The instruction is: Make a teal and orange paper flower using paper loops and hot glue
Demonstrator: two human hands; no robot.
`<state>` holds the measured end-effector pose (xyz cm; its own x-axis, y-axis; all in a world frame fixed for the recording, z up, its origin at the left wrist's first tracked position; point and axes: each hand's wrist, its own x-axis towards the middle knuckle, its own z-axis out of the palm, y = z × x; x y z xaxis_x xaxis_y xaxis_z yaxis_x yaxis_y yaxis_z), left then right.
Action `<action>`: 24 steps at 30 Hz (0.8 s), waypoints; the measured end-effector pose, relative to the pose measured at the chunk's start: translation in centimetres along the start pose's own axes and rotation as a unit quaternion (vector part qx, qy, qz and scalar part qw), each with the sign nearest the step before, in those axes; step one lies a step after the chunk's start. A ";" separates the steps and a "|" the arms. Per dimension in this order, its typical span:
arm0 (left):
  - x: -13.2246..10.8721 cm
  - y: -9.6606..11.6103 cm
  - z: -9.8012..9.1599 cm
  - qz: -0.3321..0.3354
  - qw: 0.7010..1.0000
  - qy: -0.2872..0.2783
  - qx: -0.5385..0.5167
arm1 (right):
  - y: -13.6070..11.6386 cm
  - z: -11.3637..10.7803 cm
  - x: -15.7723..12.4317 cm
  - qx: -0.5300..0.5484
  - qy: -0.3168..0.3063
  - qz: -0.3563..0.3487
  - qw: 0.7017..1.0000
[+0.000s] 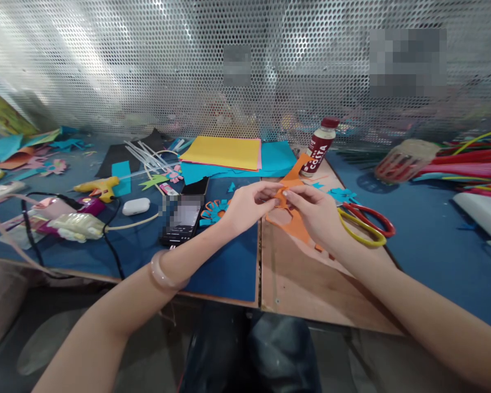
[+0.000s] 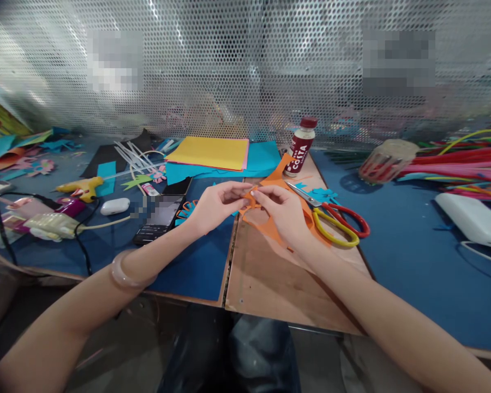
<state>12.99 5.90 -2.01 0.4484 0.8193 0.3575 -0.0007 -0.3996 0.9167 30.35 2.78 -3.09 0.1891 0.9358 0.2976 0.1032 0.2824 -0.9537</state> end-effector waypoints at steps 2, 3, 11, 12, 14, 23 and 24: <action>0.0 0.1 0.0 -0.004 1.000 -0.004 -0.002 | 0.1 0.0 0.0 -0.002 0.002 0.000 1.000; 0.0 0.1 0.0 -0.007 1.000 -0.006 -0.003 | 0.1 -0.1 0.0 -0.001 0.002 0.000 1.000; 0.0 0.5 -0.1 -0.032 0.999 -0.008 -0.021 | 0.4 0.0 0.1 0.018 -0.009 0.000 1.000; 0.0 0.5 -0.1 -0.036 0.999 -0.011 -0.023 | 0.4 0.0 0.0 0.021 -0.013 0.000 1.000; 0.0 0.6 -0.1 -0.042 0.999 -0.017 -0.025 | 0.3 0.1 0.0 0.023 -0.017 -0.001 1.000; -0.1 0.9 -0.1 -0.070 0.997 -0.033 -0.004 | 0.8 -0.3 -0.3 0.011 -0.029 -0.007 1.000; -0.1 0.9 -0.2 -0.076 0.996 -0.034 -0.009 | 0.8 -0.3 -0.3 0.005 -0.036 -0.007 0.999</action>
<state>12.79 5.51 -1.17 0.5044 0.8396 0.2019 0.0559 -0.2651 0.9626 30.64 2.70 -3.90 0.1169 0.9441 0.3081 0.0957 0.2981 -0.9497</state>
